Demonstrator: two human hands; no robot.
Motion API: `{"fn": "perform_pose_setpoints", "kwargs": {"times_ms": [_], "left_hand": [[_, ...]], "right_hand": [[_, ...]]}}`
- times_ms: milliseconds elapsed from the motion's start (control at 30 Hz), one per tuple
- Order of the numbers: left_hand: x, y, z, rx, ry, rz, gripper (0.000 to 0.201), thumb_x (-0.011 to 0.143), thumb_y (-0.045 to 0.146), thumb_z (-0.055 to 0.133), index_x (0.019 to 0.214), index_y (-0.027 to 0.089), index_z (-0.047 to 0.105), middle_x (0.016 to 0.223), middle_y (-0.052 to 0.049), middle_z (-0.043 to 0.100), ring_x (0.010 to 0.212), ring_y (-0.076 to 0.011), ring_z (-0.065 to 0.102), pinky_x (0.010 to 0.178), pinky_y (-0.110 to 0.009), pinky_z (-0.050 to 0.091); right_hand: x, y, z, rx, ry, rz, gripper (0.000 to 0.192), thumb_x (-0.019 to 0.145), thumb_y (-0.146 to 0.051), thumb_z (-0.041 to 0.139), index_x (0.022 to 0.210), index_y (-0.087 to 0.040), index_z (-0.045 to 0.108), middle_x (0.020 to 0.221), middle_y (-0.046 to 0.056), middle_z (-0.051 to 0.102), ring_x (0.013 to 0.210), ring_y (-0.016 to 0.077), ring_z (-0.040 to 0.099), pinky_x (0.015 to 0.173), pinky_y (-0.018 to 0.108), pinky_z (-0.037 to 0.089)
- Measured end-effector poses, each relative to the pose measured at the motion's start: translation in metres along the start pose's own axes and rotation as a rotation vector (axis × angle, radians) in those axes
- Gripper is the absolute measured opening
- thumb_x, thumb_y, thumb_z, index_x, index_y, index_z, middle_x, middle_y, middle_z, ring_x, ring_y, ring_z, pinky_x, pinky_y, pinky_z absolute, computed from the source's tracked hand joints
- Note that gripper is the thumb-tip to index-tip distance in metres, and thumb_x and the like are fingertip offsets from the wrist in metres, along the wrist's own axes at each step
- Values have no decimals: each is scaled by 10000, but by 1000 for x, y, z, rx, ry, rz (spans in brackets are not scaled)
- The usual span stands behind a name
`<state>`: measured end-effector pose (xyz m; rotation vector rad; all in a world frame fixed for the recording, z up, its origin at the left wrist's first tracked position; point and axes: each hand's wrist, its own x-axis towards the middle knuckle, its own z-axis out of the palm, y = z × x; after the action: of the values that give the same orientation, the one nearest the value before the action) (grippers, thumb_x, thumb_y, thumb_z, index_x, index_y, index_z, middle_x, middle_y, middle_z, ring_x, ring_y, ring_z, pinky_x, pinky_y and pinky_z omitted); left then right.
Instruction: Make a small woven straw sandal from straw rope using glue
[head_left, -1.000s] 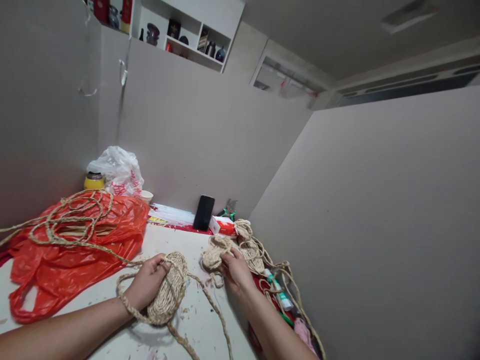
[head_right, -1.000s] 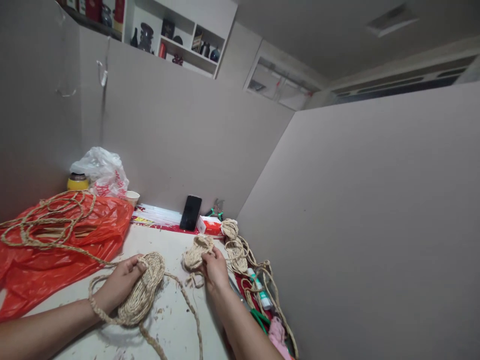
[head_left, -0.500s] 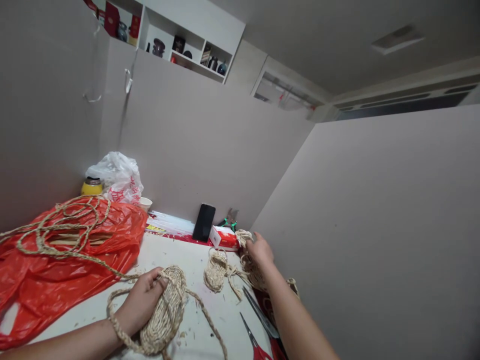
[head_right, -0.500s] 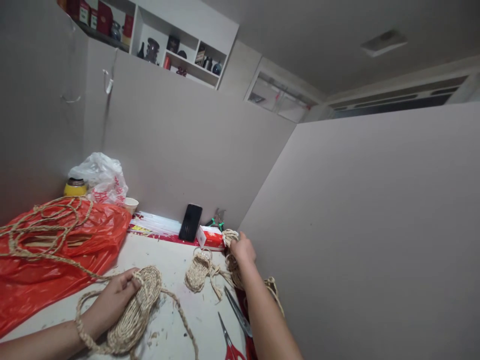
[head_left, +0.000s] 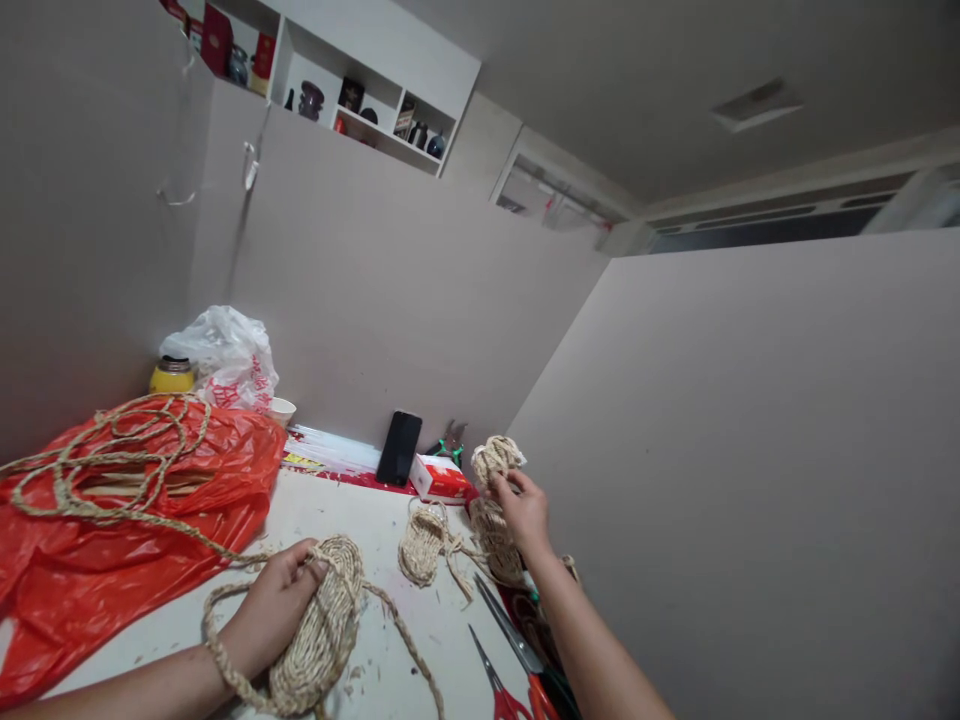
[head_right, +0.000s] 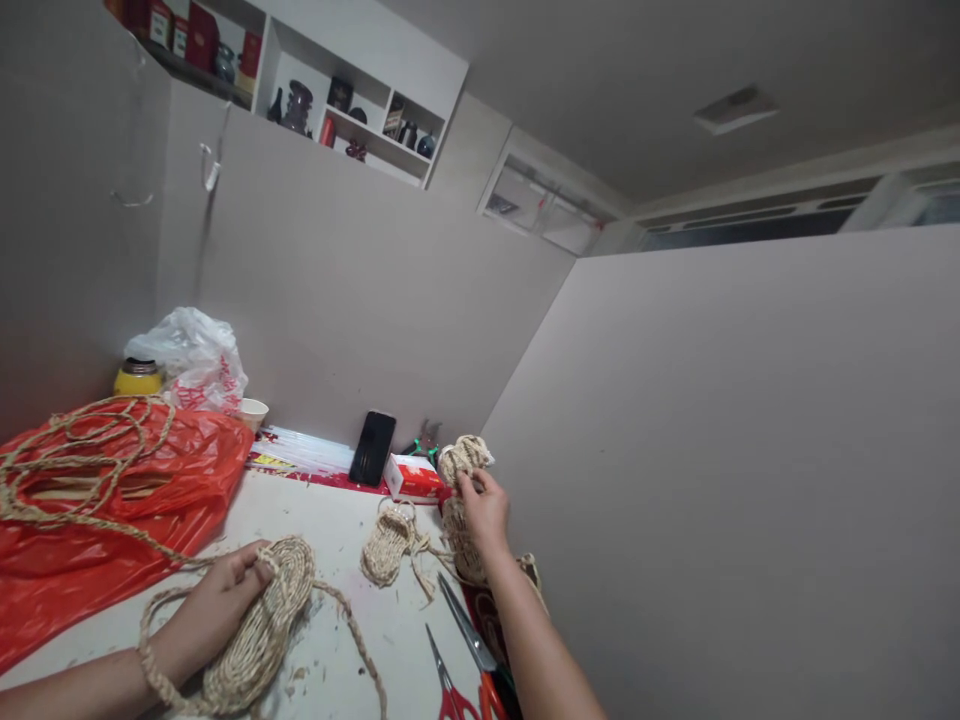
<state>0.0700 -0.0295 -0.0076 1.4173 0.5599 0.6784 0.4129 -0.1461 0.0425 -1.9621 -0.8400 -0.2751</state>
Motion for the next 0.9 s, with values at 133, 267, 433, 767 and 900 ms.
{"fn": "perform_pose_setpoints", "kwargs": {"times_ms": [133, 267, 433, 767, 900], "left_hand": [[1, -5, -1, 19, 9, 12, 256, 715, 426, 571, 754, 173, 573, 661, 15, 572, 699, -191, 515, 687, -273, 399], [2, -7, -1, 21, 4, 40, 226, 737, 396, 555, 745, 171, 572, 653, 19, 563, 682, -179, 510, 679, -268, 400], [-1, 0, 0, -13, -24, 32, 231, 741, 403, 553, 709, 174, 556, 635, 19, 571, 670, -173, 523, 661, -262, 405], [1, -4, -1, 7, -35, 2, 242, 749, 417, 559, 722, 177, 545, 624, 32, 551, 632, -157, 508, 620, -249, 399], [1, -1, -1, -2, -54, -19, 265, 740, 442, 563, 759, 178, 552, 657, 18, 586, 653, -167, 527, 646, -260, 409]], "right_hand": [[-40, -24, 4, 118, -20, -238, 266, 920, -363, 488, 1010, -147, 614, 743, 21, 642, 591, 163, 614, 495, 280, 508], [-85, -55, -5, 161, -144, -576, 148, 865, -278, 551, 838, -212, 680, 745, 45, 672, 662, 187, 633, 593, 301, 514], [-124, -81, -18, 108, -307, -888, 181, 803, -174, 621, 941, -238, 719, 722, 56, 693, 635, 168, 627, 580, 265, 486], [-137, -67, -24, -84, -326, -890, 211, 855, -203, 560, 974, -279, 717, 778, 16, 722, 626, 156, 656, 581, 236, 508], [-132, -57, -24, -169, -311, -915, 252, 866, -193, 533, 1011, -300, 710, 855, 22, 731, 682, 166, 671, 612, 251, 516]]}}
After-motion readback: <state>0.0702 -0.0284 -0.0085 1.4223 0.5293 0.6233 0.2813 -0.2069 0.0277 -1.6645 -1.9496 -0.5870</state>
